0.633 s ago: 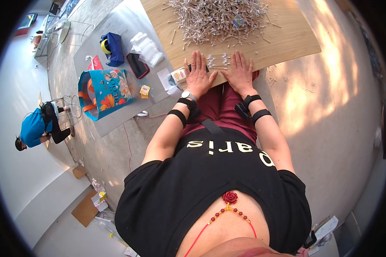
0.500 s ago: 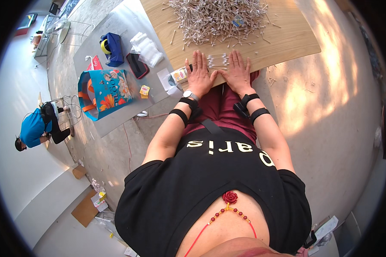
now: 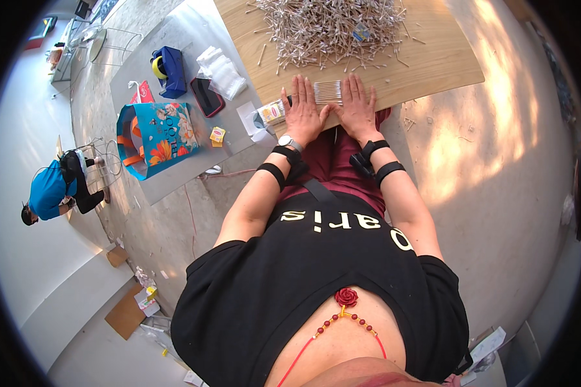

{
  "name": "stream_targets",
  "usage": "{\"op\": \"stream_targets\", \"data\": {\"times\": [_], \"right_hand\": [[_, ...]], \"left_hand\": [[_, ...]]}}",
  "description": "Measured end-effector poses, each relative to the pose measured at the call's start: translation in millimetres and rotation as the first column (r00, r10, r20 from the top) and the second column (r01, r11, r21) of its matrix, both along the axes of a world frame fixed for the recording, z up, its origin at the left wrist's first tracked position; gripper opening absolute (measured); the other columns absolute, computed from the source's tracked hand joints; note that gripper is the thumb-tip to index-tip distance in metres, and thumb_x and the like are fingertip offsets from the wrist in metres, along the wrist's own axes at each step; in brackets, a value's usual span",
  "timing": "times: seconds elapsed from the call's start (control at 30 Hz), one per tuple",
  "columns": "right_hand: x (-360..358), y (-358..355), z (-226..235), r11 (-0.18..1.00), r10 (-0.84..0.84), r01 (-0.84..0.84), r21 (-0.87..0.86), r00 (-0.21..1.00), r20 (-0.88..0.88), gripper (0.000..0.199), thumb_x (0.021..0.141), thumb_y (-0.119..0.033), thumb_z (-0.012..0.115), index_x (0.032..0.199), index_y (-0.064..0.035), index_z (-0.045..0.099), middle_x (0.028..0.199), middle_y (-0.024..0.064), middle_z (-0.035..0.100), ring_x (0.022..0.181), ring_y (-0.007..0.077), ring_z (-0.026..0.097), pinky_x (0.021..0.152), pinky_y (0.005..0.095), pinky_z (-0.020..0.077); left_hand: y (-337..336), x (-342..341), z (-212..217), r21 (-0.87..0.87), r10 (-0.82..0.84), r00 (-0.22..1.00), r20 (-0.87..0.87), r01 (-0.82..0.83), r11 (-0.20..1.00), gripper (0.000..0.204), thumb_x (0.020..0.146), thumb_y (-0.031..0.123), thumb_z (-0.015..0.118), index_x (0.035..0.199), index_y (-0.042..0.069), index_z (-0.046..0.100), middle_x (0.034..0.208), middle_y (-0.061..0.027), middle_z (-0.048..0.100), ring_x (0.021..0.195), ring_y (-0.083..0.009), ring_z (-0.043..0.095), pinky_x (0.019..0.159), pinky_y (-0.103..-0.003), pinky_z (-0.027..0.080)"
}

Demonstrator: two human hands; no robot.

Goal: The person places cotton swabs onto a piece of tape, folds the tape over them, and presses it down.

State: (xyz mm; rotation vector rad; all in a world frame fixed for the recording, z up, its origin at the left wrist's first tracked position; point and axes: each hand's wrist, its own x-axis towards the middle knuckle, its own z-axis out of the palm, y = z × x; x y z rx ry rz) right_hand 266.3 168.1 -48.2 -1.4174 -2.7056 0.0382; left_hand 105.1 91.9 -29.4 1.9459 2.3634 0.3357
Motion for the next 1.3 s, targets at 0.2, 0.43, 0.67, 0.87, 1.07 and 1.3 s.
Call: {"op": "stream_targets", "data": {"times": [0.2, 0.43, 0.67, 0.87, 1.07, 1.3], "right_hand": [[-5, 3, -3, 1.0, 0.022, -0.022, 0.005, 1.0, -0.01, 0.09, 0.102, -0.07, 0.037, 0.165, -0.0057, 0.029, 0.174, 0.0097, 0.022, 0.162, 0.0214, 0.012, 0.127, 0.0615, 0.0006], [-7, 1, -3, 1.0, 0.005, -0.006, -0.025, 0.999, -0.043, 0.091, 0.102, -0.072, 0.034, 0.165, -0.0061, 0.027, 0.174, 0.0094, 0.02, 0.163, 0.0217, 0.01, 0.127, 0.0601, -0.0009], [-6, 3, -1, 1.0, 0.006, -0.006, -0.016, 1.0, -0.015, 0.091, 0.102, -0.072, 0.033, 0.165, -0.0069, 0.027, 0.175, 0.0093, 0.018, 0.163, 0.0217, 0.008, 0.128, 0.0595, -0.002], [-8, 3, 1, 1.0, 0.006, -0.006, -0.03, 1.0, 0.017, 0.091, 0.102, -0.072, 0.033, 0.166, -0.0076, 0.026, 0.175, 0.0088, 0.018, 0.163, 0.0215, 0.006, 0.127, 0.0608, -0.0033], [-10, 4, 1, 0.999, 0.046, -0.048, -0.025, 0.996, -0.07, 0.09, 0.102, -0.071, 0.034, 0.166, -0.0078, 0.026, 0.175, 0.0075, 0.019, 0.163, 0.0206, 0.009, 0.127, 0.0603, -0.0002], [-23, 4, 5, 0.982, 0.164, -0.177, -0.07, 0.973, -0.16, 0.088, 0.103, -0.071, 0.034, 0.165, -0.0095, 0.03, 0.173, 0.0071, 0.027, 0.161, 0.02, 0.017, 0.128, 0.0581, 0.0032]], "left_hand": [[4, 0, -4, -0.029, -0.009, 0.999, -0.043, 0.008, 1.0, 0.094, 0.097, 0.055, 0.055, 0.163, -0.006, 0.024, 0.174, -0.022, 0.014, 0.163, -0.0336, 0.002, 0.127, -0.058, -0.005], [4, 5, -7, -0.04, 0.015, 0.999, -0.051, -0.017, 0.999, 0.093, 0.098, 0.051, 0.055, 0.163, -0.007, 0.022, 0.174, -0.0229, 0.013, 0.163, -0.0349, 0.001, 0.127, -0.059, -0.005], [4, 2, -7, -0.015, 0.024, 1.0, -0.015, -0.024, 1.0, 0.092, 0.099, 0.052, 0.054, 0.163, -0.006, 0.024, 0.173, -0.0232, 0.015, 0.163, -0.0353, 0.002, 0.127, -0.059, -0.005], [6, 5, -13, -0.028, 0.037, 0.997, -0.07, -0.039, 0.999, 0.093, 0.097, 0.053, 0.055, 0.163, -0.005, 0.024, 0.174, -0.0228, 0.011, 0.163, -0.0349, -0.001, 0.127, -0.06, -0.006], [7, 4, -8, -0.036, 0.042, 0.997, -0.068, -0.044, 0.998, 0.094, 0.096, 0.052, 0.057, 0.163, -0.005, 0.023, 0.174, -0.023, 0.011, 0.163, -0.0345, 0.0, 0.127, -0.059, -0.006], [10, -1, -9, 0.037, -0.059, 0.998, 0.002, 0.059, 0.998, 0.08, 0.104, 0.049, 0.047, 0.166, 0.005, 0.023, 0.176, -0.0134, 0.013, 0.164, -0.0292, 0.001, 0.127, -0.059, -0.007]]}}
